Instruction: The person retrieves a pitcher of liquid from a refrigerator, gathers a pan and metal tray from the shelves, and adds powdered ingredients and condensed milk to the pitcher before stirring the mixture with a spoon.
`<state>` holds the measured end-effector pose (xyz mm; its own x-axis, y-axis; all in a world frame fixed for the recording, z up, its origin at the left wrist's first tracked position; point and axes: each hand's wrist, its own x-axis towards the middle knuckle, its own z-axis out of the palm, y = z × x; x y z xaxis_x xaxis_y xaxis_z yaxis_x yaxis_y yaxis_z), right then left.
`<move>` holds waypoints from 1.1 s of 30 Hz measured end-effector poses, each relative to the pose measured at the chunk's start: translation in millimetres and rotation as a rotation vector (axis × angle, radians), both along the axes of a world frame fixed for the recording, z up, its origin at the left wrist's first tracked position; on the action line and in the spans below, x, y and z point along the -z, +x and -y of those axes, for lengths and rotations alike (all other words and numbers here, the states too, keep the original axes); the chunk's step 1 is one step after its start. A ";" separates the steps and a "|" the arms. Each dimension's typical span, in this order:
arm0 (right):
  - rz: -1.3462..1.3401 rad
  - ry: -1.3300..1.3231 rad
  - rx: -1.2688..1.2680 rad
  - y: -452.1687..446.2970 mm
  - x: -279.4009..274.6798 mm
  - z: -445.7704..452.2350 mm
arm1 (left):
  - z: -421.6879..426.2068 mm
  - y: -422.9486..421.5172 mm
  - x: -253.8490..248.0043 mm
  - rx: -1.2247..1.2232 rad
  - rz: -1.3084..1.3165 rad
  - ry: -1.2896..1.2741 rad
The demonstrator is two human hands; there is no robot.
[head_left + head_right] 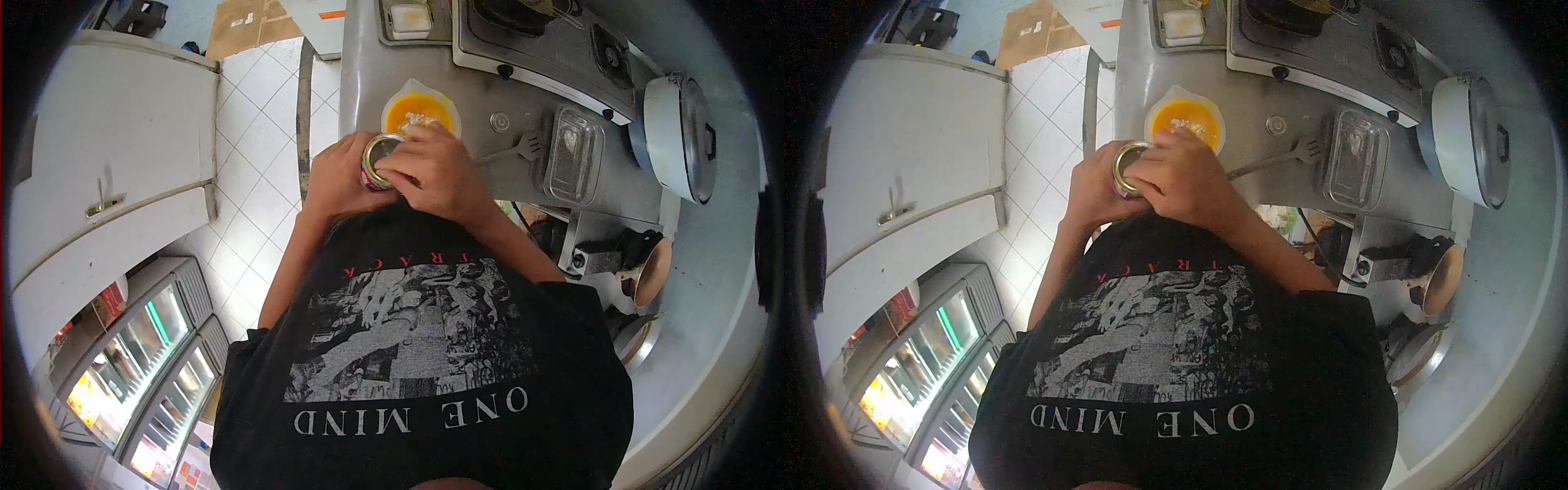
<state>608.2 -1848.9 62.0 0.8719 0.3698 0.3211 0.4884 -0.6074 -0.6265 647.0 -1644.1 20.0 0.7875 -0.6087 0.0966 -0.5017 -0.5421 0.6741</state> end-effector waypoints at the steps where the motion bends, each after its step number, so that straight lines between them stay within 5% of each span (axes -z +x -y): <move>1: -0.039 0.017 0.010 -1.6 2.4 -3.2 | 1.7 1.3 -1.4 0.014 0.029 -0.004; 8: -0.468 0.479 0.305 -3.8 5.6 -3.3 | -3.2 2.0 -4.0 -0.016 0.018 0.001; 20: -0.543 0.966 0.453 10.9 -13.0 38.9 | -23.4 -4.0 1.0 -0.136 0.026 -0.043; 23: -0.491 1.122 0.443 18.4 17.9 54.3 | -34.8 -4.6 16.4 -0.179 0.049 0.000; 26: -0.318 0.146 0.714 21.6 54.4 54.1 | -44.4 -7.5 19.8 -0.200 0.049 0.038; 29: -0.167 -0.170 0.637 16.9 78.5 60.1 | -47.5 -10.2 16.2 -0.229 0.019 0.035; 33: -0.184 0.001 0.647 13.1 66.7 56.9 | -49.6 -13.3 16.9 -0.227 -0.002 0.040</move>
